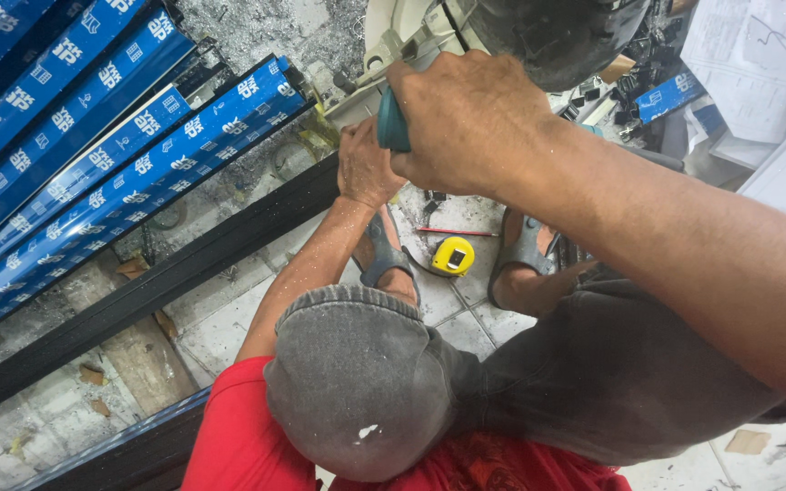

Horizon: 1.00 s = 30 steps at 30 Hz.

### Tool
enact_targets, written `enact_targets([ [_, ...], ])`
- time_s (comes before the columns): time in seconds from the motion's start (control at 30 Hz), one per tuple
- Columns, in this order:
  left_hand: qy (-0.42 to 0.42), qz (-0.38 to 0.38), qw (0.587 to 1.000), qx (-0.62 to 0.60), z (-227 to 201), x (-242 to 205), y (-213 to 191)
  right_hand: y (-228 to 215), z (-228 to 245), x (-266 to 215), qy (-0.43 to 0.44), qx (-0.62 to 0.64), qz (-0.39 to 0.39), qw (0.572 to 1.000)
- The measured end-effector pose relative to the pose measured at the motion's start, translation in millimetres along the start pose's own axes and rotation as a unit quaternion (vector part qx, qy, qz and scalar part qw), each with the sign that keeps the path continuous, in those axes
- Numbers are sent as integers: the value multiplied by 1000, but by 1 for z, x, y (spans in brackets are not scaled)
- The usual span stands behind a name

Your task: The person uses a miter saw to cut a black metal profile into smaller pieces. After cutting, they use a handheld power tool to smooth the edges of the cut metal pieces.

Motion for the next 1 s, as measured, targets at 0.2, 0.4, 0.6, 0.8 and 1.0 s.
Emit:
enact_targets([
  [0.2,-14,38,999,2,6,-3,5,1,0,1,-1,1,2,1000],
  [0.4,-23,24,999,8,6,-2,5,1,0,0,1,3,8,1000],
  [0.6,-37,30,999,-8,11,-4,9,1,0,0,2,5,7,1000],
  [0.8,-30,13,999,-14,9,-4,5,0,1,-1,2,0,7,1000],
  [1.0,-18,18,1000,-16,9,-5,5,2,0,0,-4,2,-1,1000],
])
Point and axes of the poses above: each hand's wrist, its own x-axis towards the middle knuckle, its own y-axis out of the palm, z = x × y, the point moved 6 cm from there along x, towards the middle knuckle, and after that the axes turned 10 degrees about -x, right-handed, at the moved point
